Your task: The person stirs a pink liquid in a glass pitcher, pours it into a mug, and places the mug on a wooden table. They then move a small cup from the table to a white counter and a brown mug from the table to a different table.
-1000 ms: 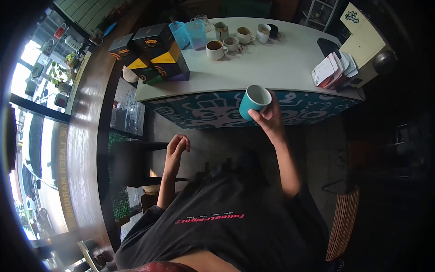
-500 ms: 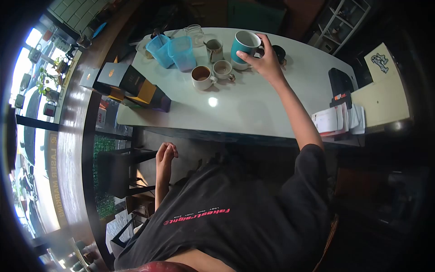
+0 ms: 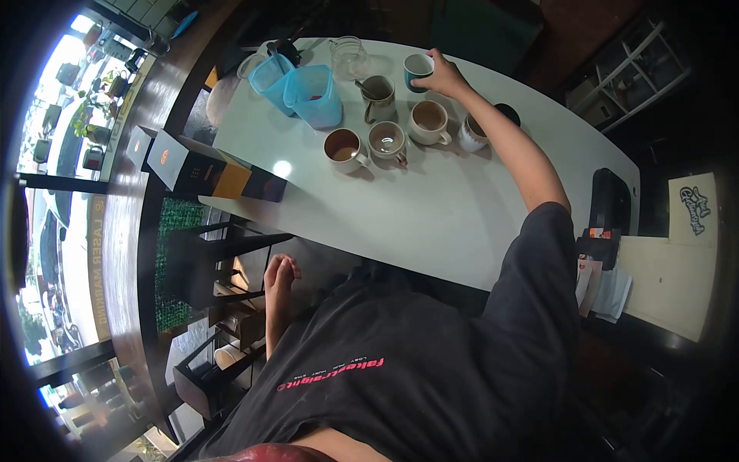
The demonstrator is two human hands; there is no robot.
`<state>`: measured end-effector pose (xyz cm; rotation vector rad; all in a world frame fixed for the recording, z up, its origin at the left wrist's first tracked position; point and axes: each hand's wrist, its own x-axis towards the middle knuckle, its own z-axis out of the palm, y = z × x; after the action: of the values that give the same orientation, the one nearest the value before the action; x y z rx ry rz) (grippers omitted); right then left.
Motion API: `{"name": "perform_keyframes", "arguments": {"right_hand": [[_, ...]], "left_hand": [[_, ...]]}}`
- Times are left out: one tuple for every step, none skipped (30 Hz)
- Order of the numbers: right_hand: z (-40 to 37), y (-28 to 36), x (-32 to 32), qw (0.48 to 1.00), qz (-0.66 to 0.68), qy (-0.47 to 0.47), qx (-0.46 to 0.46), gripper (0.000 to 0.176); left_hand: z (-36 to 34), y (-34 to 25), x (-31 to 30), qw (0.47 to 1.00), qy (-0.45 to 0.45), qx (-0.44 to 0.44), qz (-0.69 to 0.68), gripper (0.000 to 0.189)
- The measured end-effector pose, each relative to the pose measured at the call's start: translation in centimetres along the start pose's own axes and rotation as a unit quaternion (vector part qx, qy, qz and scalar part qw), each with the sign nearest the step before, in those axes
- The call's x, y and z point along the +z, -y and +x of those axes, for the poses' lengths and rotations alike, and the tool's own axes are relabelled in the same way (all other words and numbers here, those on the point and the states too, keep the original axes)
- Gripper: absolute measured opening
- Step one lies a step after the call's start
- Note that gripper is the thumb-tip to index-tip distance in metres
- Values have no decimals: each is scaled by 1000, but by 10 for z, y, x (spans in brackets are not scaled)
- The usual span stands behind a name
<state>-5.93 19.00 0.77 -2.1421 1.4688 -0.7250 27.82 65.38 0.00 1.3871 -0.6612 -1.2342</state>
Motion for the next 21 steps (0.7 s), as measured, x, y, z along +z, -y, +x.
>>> {"name": "perform_keyframes", "arguments": {"right_hand": [[4, -3, 3, 1000, -6, 22, 12, 83], [9, -5, 7, 999, -12, 45, 24, 82], [12, -8, 10, 999, -10, 48, 22, 82], [13, -10, 14, 998, -2, 56, 26, 82], [13, -11, 16, 998, 5, 62, 31, 81], [14, -13, 19, 998, 7, 63, 30, 81], [14, -15, 22, 998, 12, 60, 17, 81], [16, -16, 23, 998, 18, 56, 3, 81], [16, -17, 25, 998, 18, 62, 16, 80], [18, -20, 27, 998, 20, 59, 12, 80], [18, -25, 32, 999, 8, 35, -15, 80], [18, -30, 36, 999, -5, 11, -40, 80], [17, -22, 29, 998, 9, 62, 14, 80], [17, -19, 28, 998, 9, 62, 14, 80], [16, -16, 26, 997, 7, 68, 20, 80], [14, -16, 26, 997, 4, 74, 28, 79], [12, -16, 26, 997, 4, 74, 29, 79], [11, -16, 25, 997, -1, 76, 29, 80], [12, -18, 26, 997, -6, 78, 28, 80], [14, -21, 27, 997, -6, 77, 27, 80], [14, -24, 28, 997, -6, 73, 15, 80]], "left_hand": [[1, 0, 1, 1000, -5, -1, 2, 17], [1, 0, 2, 1000, -7, -1, 3, 17], [2, 0, 3, 1000, -8, -2, 3, 17], [2, 0, 4, 1000, -12, -2, 4, 17], [3, -1, 6, 1000, -16, -7, 6, 17], [4, -1, 9, 1000, -20, -11, 8, 17], [4, 0, 11, 1000, -21, -10, 9, 17], [5, 1, 12, 1000, -19, -10, 12, 17], [7, 2, 13, 1000, -16, -10, 16, 17], [9, 2, 13, 1000, -18, -5, 17, 17], [10, 3, 13, 1000, -16, -12, 17, 17], [11, 4, 14, 1000, -14, -22, 17, 17], [12, 1, 17, 999, -12, -17, 24, 17], [13, 1, 18, 999, -13, -17, 24, 17], [14, 1, 20, 1000, -12, -16, 20, 17], [15, 1, 21, 1000, -12, -16, 16, 17], [15, 1, 22, 1000, -11, -17, 16, 17], [14, 0, 24, 999, -15, -19, 21, 17], [15, 0, 25, 999, -18, -20, 26, 17], [16, 0, 26, 999, -19, -19, 25, 17], [16, 1, 27, 999, -13, -21, 26, 17]]}}
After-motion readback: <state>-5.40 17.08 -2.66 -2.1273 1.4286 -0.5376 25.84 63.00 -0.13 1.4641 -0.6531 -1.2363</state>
